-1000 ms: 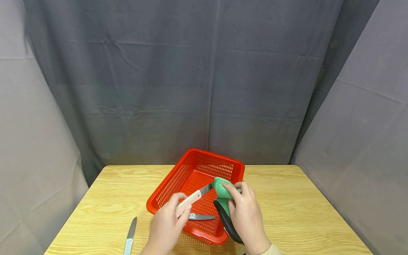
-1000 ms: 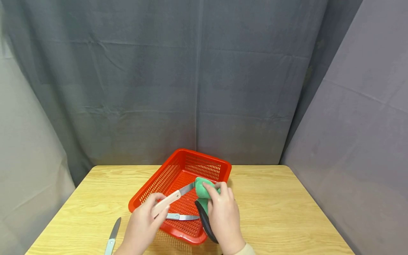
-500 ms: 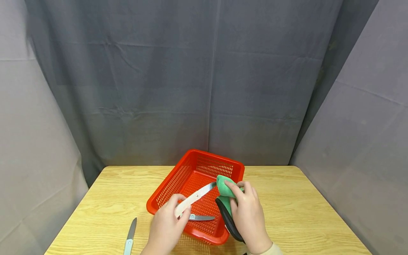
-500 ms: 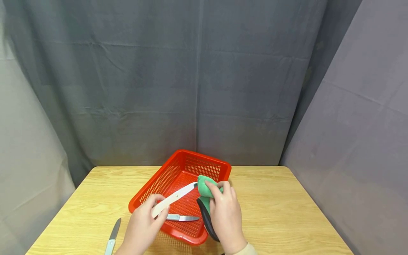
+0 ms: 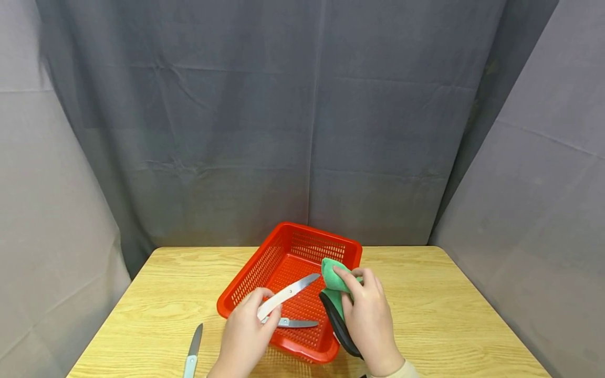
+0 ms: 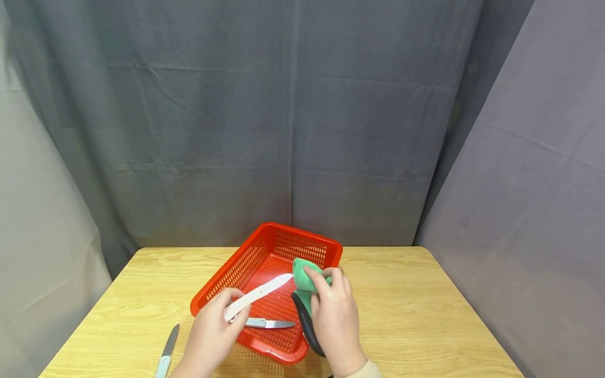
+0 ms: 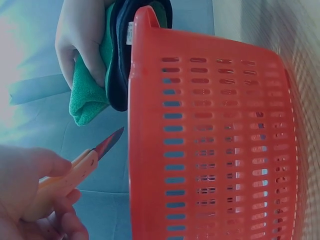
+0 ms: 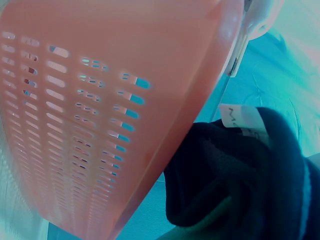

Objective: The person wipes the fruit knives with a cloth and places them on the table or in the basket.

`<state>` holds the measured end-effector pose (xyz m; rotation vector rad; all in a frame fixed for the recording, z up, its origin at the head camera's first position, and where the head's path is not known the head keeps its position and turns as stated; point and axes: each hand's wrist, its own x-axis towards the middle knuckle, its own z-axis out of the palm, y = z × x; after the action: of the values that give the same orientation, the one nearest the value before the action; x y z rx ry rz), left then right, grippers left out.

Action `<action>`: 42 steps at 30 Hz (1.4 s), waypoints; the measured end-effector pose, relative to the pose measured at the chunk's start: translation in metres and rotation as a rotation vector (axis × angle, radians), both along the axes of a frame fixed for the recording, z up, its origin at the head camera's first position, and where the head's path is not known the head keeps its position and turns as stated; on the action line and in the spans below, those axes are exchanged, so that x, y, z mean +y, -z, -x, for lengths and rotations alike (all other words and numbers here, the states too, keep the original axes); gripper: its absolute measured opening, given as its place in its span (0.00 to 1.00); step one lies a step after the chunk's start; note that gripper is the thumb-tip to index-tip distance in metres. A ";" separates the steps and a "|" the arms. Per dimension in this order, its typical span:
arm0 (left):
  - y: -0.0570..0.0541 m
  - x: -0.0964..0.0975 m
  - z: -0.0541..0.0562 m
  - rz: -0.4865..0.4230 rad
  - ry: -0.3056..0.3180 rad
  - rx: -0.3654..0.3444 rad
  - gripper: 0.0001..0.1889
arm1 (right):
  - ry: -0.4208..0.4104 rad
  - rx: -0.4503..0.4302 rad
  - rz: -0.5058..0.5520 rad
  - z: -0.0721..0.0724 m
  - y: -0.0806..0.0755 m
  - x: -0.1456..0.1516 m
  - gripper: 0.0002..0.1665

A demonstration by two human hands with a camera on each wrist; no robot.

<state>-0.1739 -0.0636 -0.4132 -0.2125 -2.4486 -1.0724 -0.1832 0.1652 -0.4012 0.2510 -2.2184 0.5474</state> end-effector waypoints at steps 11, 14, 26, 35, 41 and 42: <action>0.005 -0.002 0.007 0.049 0.002 0.040 0.11 | -0.012 0.003 -0.003 0.002 0.002 0.001 0.35; 0.004 -0.002 0.008 0.066 0.008 0.038 0.11 | -0.012 0.004 -0.005 0.002 0.001 0.001 0.35; -0.002 -0.003 0.012 0.157 0.085 0.011 0.10 | -0.025 0.013 -0.006 0.003 0.002 0.000 0.35; -0.007 -0.003 0.023 0.233 0.139 -0.005 0.10 | -0.016 0.026 -0.001 0.003 0.000 0.001 0.35; -0.007 -0.005 0.033 0.271 0.170 -0.016 0.11 | -0.003 0.035 0.000 0.004 0.001 0.005 0.35; -0.006 -0.005 0.034 0.276 0.174 -0.014 0.11 | 0.001 0.038 0.000 0.004 0.001 0.006 0.35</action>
<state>-0.2079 -0.0689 -0.4070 -0.5152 -2.6240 -0.8005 -0.1876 0.1711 -0.4018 0.2581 -2.1816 0.5380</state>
